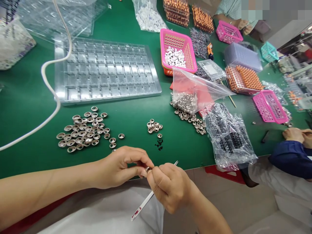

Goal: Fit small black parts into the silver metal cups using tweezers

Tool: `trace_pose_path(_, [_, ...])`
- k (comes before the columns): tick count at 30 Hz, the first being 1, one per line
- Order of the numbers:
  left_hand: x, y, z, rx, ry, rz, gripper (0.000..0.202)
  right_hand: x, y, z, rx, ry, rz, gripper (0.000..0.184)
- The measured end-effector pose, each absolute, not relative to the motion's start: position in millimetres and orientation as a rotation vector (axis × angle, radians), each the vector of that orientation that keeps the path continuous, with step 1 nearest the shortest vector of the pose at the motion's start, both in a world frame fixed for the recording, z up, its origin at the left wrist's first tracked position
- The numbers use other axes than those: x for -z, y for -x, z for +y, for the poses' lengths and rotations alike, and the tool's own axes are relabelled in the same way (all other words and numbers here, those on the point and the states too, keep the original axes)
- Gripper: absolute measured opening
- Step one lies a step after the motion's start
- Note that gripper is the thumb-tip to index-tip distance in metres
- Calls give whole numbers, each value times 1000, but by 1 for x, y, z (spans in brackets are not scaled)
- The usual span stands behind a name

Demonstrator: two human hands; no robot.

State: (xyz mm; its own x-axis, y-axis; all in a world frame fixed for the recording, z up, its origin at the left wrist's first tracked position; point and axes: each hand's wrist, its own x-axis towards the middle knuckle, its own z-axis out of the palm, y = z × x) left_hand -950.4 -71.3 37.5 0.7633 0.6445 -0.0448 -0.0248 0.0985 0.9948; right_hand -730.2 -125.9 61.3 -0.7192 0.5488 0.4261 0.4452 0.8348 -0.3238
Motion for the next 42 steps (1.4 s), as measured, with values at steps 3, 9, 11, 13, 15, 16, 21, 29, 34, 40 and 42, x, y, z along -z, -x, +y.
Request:
trace_pose_path(3, [-38, 950, -71, -461, -1360, 596, 16, -57, 731, -124, -263, 734, -2502, 33])
trace_pose_path(9, [-34, 945, -68, -352, -1080, 674, 15, -41, 728, -126, -287, 926, -2460, 28])
trace_pose_path(11, [-32, 943, -66, -390, -962, 643, 15, -36, 728, -131, -361, 970, -2359, 32])
trace_pose_path(13, [-31, 943, -66, -434, -865, 599, 15, -33, 730, -136, -390, 1011, -2202, 38])
trace_pose_path(15, [-30, 944, -65, -462, -795, 560, 16, -30, 734, -143, -368, 1068, -2022, 43])
trace_pose_path(16, [-30, 944, -65, -469, -768, 546, 16, -29, 736, -146, -365, 1100, -1935, 44])
trace_pose_path(21, [-30, 945, -64, -473, -694, 515, 19, -22, 744, -159, -444, 1246, -1634, 37])
trace_pose_path(29, [-30, 944, -64, -454, -653, 512, 24, -22, 750, -162, -361, 1323, -1523, 28])
trace_pose_path(34, [-30, 943, -65, -446, -651, 526, 25, -19, 751, -164, -364, 1346, -1497, 25])
trace_pose_path(40, [-31, 944, -65, -442, -660, 514, 21, -17, 752, -165, -368, 1332, -1493, 29])
trace_pose_path(42, [-31, 944, -65, -441, -667, 507, 20, -18, 754, -165, -361, 1337, -1498, 29])
